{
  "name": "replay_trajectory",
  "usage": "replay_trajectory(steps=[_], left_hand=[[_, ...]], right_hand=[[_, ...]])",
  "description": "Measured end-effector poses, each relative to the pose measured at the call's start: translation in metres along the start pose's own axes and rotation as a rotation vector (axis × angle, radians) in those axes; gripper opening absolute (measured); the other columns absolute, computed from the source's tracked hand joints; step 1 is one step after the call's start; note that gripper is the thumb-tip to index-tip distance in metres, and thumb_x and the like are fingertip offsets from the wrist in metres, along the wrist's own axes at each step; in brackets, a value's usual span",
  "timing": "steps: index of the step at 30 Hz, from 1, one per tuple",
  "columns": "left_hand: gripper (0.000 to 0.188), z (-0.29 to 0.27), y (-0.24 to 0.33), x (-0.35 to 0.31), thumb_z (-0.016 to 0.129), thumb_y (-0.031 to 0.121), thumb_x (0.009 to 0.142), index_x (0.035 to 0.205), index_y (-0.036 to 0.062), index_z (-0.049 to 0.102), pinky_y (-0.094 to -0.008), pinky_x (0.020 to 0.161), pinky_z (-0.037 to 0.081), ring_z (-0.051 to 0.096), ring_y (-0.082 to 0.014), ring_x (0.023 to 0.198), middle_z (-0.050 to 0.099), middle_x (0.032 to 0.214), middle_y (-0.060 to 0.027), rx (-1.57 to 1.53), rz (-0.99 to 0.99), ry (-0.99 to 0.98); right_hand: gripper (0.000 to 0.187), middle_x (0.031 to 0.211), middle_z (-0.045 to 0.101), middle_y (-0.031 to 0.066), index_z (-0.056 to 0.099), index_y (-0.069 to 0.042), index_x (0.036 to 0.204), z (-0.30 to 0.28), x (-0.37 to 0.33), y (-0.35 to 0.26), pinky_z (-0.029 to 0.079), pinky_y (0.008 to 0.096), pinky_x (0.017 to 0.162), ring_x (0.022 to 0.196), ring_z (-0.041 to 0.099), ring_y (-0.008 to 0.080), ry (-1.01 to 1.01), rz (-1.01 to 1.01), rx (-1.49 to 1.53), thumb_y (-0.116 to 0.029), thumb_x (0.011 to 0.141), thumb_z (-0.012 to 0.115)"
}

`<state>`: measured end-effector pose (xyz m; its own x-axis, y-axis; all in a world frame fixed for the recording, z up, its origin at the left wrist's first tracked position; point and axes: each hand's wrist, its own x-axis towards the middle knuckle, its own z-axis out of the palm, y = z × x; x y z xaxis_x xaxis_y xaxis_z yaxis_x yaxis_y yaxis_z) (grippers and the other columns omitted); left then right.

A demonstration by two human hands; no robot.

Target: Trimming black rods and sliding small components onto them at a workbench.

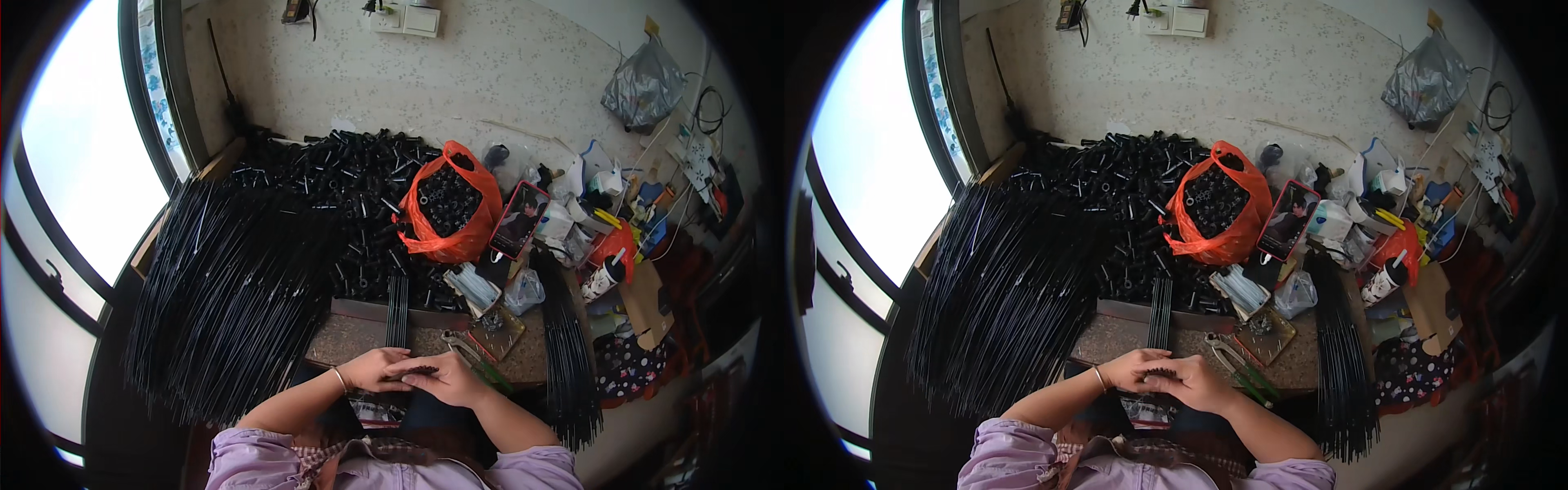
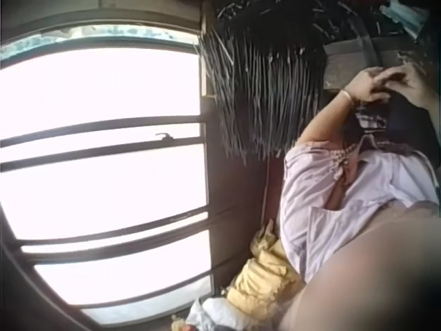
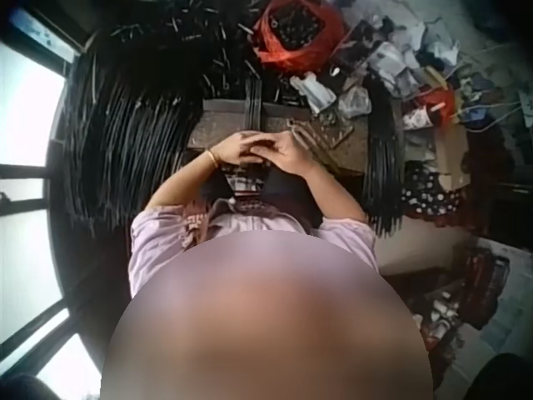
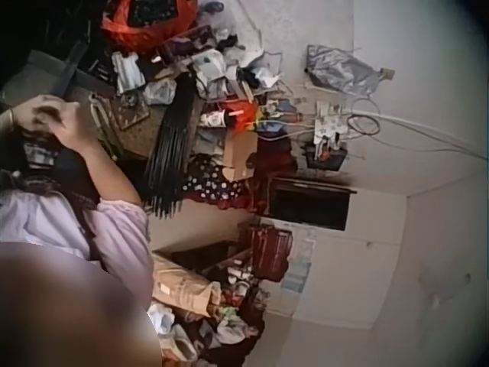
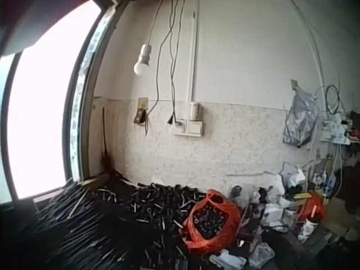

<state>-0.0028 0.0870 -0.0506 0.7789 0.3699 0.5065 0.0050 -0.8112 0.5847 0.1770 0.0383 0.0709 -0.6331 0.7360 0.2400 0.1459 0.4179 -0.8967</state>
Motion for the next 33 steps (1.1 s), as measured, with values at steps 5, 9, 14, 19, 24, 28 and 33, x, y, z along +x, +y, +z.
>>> replay_trajectory(steps=[5, 9, 14, 19, 24, 28, 33], left_hand=[[0.063, -0.012, 0.004, 0.012, 0.066, 0.028, 0.074, 0.127, 0.0059, 0.04, -0.0374, 0.073, 0.047, 0.057, -0.0358, 0.084, 0.059, 0.098, -0.0187, -0.068, -0.057, 0.02], [0.044, -0.032, 0.03, 0.017, 0.067, 0.022, 0.074, 0.113, 0.0046, 0.054, -0.0348, 0.075, 0.047, 0.059, -0.0325, 0.085, 0.061, 0.091, -0.0154, -0.168, -0.265, -0.075], [0.025, -0.075, 0.087, 0.062, 0.065, 0.015, 0.078, 0.099, 0.002, 0.062, -0.0311, 0.073, 0.047, 0.062, -0.0218, 0.08, 0.064, 0.088, -0.0122, -0.347, -0.006, 0.184], [0.018, -0.088, 0.1, 0.068, 0.064, 0.009, 0.078, 0.092, -0.0028, 0.064, -0.0286, 0.073, 0.051, 0.065, -0.0219, 0.08, 0.066, 0.085, -0.0136, -0.553, -0.176, 0.043], [0.021, -0.081, 0.098, 0.063, 0.064, 0.01, 0.078, 0.094, -0.0029, 0.064, -0.0286, 0.074, 0.05, 0.065, -0.0223, 0.081, 0.066, 0.086, -0.0136, -0.504, -0.198, 0.089], [0.022, -0.084, 0.096, 0.063, 0.064, 0.007, 0.078, 0.098, -0.0019, 0.063, -0.0292, 0.076, 0.05, 0.064, -0.0219, 0.083, 0.066, 0.088, -0.0136, -0.506, -0.196, 0.147], [0.022, -0.084, 0.089, 0.066, 0.064, 0.005, 0.078, 0.098, -0.0022, 0.063, -0.0289, 0.076, 0.049, 0.064, -0.0215, 0.083, 0.066, 0.088, -0.0136, -0.504, -0.208, 0.17]], right_hand=[[0.029, 0.091, 0.066, 0.0104, 0.058, -0.003, 0.11, -0.016, 0.017, -0.007, 0.048, 0.0229, 0.068, 0.08, 0.063, 0.0111, 0.032, -0.106, 0.11, -0.014, 0.083, 0.059], [0.032, 0.104, 0.062, 0.0128, 0.057, -0.005, 0.113, -0.029, 0.03, -0.028, 0.046, 0.0281, 0.081, 0.098, 0.059, 0.0203, -0.153, 0.082, 0.032, -0.018, 0.083, 0.059], [0.054, 0.137, 0.032, 0.0168, 0.046, -0.007, 0.125, -0.035, 0.038, -0.028, 0.028, 0.0376, 0.102, 0.129, 0.027, 0.03, -0.261, -0.256, -0.176, -0.033, 0.08, 0.061], [0.051, 0.109, 0.059, 0.0124, 0.052, 0.001, 0.115, -0.073, 0.061, 0.021, 0.046, 0.0355, 0.083, 0.1, 0.057, 0.0218, 0.214, 0.053, 0.206, -0.036, 0.081, 0.06], [0.018, 0.086, 0.055, 0.0109, 0.067, -0.006, 0.083, -0.133, 0.032, 0.151, 0.046, 0.0383, 0.072, 0.087, 0.054, 0.0277, 0.453, 0.424, -1.011, -0.014, 0.067, 0.07], [0.009, 0.084, 0.053, 0.0074, 0.063, -0.005, 0.072, -0.128, 0.031, 0.152, 0.047, 0.0388, 0.071, 0.085, 0.053, 0.0264, 0.416, 0.368, -1.076, -0.012, 0.067, 0.067], [0.007, 0.08, 0.056, 0.0071, 0.065, -0.006, 0.067, -0.124, 0.031, 0.154, 0.046, 0.0367, 0.068, 0.08, 0.053, 0.0253, 0.501, 0.302, -1.106, -0.012, 0.066, 0.068]])
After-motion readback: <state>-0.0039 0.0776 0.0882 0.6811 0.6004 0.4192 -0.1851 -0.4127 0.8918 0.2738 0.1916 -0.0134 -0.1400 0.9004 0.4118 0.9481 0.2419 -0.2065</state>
